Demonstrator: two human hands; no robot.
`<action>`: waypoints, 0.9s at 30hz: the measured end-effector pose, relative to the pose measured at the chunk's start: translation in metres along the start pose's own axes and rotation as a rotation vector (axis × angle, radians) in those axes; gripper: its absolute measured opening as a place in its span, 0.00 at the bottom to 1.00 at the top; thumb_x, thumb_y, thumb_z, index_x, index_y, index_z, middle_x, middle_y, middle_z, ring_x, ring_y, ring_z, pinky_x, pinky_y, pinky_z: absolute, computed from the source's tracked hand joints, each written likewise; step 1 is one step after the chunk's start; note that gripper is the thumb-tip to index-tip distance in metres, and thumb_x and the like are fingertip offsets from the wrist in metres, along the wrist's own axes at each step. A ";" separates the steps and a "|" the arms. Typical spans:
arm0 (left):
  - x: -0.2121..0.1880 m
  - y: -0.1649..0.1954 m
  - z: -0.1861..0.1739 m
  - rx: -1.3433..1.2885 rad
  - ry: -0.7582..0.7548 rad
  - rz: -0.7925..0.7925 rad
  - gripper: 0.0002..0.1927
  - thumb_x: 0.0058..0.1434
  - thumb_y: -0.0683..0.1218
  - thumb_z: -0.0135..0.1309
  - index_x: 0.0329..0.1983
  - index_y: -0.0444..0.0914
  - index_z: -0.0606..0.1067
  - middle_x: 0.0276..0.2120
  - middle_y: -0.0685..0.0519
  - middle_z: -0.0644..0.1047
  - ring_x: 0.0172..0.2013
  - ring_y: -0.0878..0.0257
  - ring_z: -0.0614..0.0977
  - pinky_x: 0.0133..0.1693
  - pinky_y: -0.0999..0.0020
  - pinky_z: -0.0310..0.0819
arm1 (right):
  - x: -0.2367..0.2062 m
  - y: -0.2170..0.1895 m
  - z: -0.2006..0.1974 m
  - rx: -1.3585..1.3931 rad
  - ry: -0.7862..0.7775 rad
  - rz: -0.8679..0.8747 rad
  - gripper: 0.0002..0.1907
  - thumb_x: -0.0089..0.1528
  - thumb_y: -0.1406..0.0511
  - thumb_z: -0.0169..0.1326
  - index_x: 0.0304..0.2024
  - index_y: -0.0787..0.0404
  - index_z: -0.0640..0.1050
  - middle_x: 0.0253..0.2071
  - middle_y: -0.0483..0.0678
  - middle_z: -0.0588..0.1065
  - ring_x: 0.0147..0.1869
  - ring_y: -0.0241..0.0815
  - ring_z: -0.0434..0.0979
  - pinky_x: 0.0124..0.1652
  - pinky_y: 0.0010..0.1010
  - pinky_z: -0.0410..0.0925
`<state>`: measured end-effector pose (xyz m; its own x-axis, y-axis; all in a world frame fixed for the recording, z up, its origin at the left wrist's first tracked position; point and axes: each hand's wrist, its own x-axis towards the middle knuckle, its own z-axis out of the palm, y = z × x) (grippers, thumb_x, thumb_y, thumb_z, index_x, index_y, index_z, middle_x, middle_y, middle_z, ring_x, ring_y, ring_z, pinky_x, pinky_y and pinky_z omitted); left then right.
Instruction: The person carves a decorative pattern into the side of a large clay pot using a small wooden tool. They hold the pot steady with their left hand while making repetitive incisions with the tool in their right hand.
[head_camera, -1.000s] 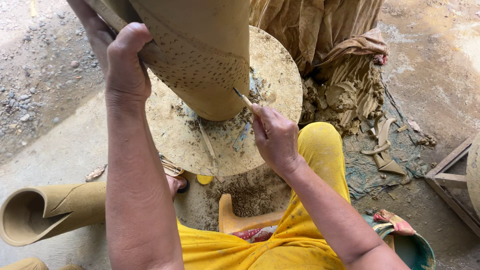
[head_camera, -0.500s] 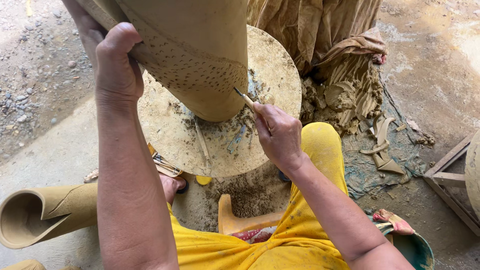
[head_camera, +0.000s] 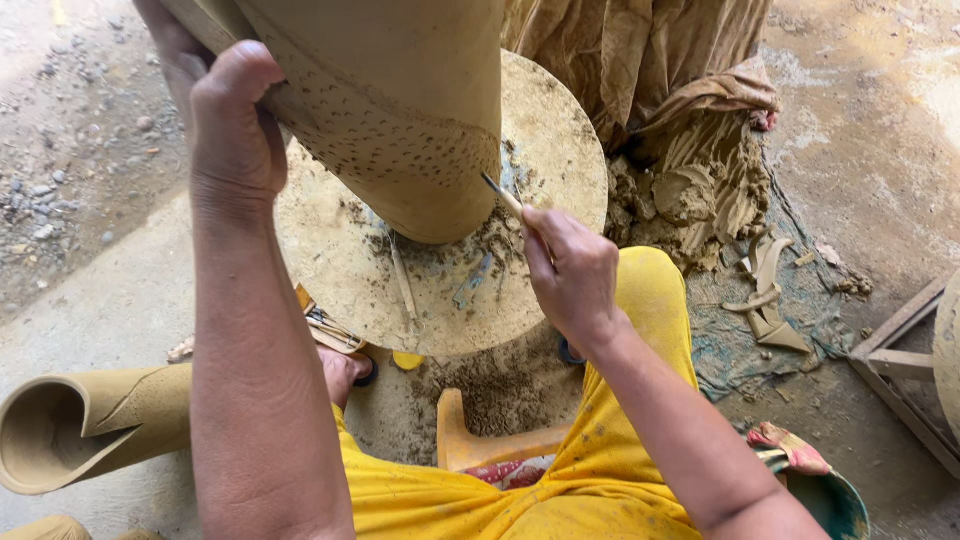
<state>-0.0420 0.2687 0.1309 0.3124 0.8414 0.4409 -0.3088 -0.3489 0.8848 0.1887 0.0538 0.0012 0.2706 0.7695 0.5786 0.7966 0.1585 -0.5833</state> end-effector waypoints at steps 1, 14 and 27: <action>0.002 -0.001 0.003 0.006 0.002 0.025 0.46 0.52 0.46 0.60 0.73 0.44 0.54 0.61 0.41 0.68 0.66 0.44 0.70 0.65 0.46 0.64 | -0.001 0.001 0.000 -0.021 -0.015 0.027 0.05 0.68 0.71 0.56 0.43 0.66 0.82 0.26 0.50 0.80 0.20 0.34 0.74 0.17 0.25 0.68; 0.002 -0.001 0.007 0.016 0.014 0.028 0.44 0.52 0.45 0.57 0.72 0.46 0.53 0.61 0.42 0.67 0.67 0.44 0.69 0.65 0.45 0.65 | -0.007 -0.005 0.009 0.022 0.029 -0.010 0.04 0.69 0.71 0.55 0.43 0.65 0.81 0.31 0.51 0.81 0.24 0.33 0.78 0.20 0.23 0.71; 0.000 -0.007 0.006 0.058 0.019 0.066 0.44 0.54 0.47 0.62 0.72 0.45 0.54 0.62 0.41 0.66 0.65 0.46 0.68 0.65 0.46 0.64 | -0.010 -0.015 0.012 -0.066 0.015 0.010 0.04 0.69 0.68 0.57 0.42 0.63 0.81 0.26 0.47 0.79 0.20 0.31 0.74 0.17 0.24 0.68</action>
<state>-0.0342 0.2683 0.1260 0.2759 0.8232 0.4962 -0.2751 -0.4271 0.8614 0.1676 0.0512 -0.0031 0.2861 0.7616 0.5814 0.8276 0.1095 -0.5506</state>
